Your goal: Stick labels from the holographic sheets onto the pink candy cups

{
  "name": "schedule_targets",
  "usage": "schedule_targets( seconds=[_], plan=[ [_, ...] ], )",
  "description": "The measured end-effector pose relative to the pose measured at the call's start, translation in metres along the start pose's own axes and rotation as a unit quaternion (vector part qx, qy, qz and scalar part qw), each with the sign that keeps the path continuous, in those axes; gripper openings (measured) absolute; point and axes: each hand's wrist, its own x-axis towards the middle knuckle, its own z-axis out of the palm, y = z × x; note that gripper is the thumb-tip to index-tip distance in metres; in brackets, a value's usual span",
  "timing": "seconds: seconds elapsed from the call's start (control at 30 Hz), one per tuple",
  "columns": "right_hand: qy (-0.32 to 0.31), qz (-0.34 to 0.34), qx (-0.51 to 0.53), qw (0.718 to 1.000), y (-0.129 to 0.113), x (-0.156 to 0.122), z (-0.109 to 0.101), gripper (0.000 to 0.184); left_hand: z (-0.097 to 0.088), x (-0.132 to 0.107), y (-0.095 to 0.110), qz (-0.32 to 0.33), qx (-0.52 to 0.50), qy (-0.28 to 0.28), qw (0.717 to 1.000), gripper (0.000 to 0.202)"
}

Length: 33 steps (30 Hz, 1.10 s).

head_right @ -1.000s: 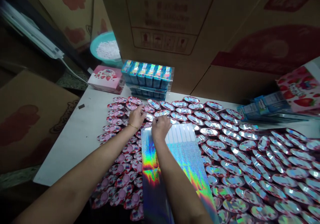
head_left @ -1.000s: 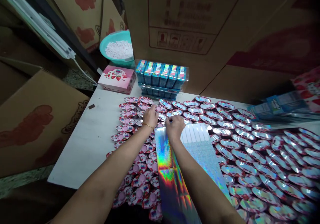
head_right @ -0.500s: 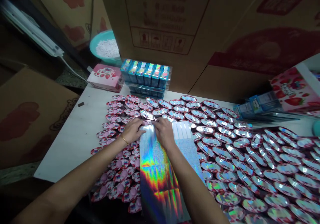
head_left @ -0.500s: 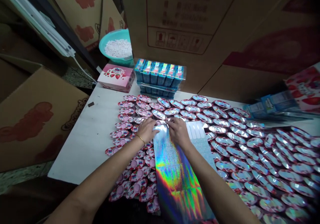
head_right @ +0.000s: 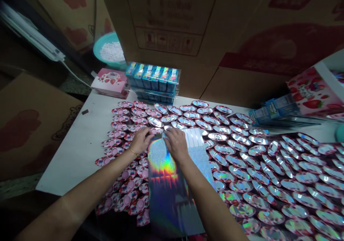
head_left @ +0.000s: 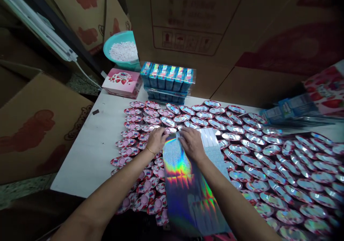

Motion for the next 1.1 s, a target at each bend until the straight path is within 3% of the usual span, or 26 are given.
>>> schedule_targets(
  seconds=[0.17, 0.3, 0.57, 0.77, 0.87, 1.1],
  plan=[
    [-0.027, 0.040, 0.111, 0.993, 0.005, 0.018, -0.009, 0.010, -0.011, 0.000, 0.010, 0.032, -0.033, -0.032, 0.998, 0.014],
    [-0.040, 0.043, 0.145, 0.988, 0.009, 0.023, -0.011, 0.013, -0.011, 0.004, 0.021, 0.062, -0.014, -0.066, 0.996, 0.018],
    [-0.020, -0.088, -0.025, 0.996, 0.005, 0.007, -0.008, 0.025, 0.001, 0.016, 0.015, -0.028, -0.182, -0.121, 0.975, 0.027],
    [-0.007, -0.146, -0.034, 0.989, 0.005, -0.009, -0.002, 0.034, 0.004, 0.013, 0.014, -0.091, -0.271, -0.116, 0.951, 0.028],
    [0.012, -0.124, 0.011, 0.992, -0.002, -0.013, -0.008, 0.031, 0.002, 0.012, 0.018, -0.131, -0.327, -0.129, 0.927, 0.029],
    [0.073, 0.020, 0.148, 0.986, -0.013, -0.008, -0.021, 0.021, -0.011, 0.011, 0.029, -0.208, -0.488, -0.196, 0.825, 0.036]
  ],
)
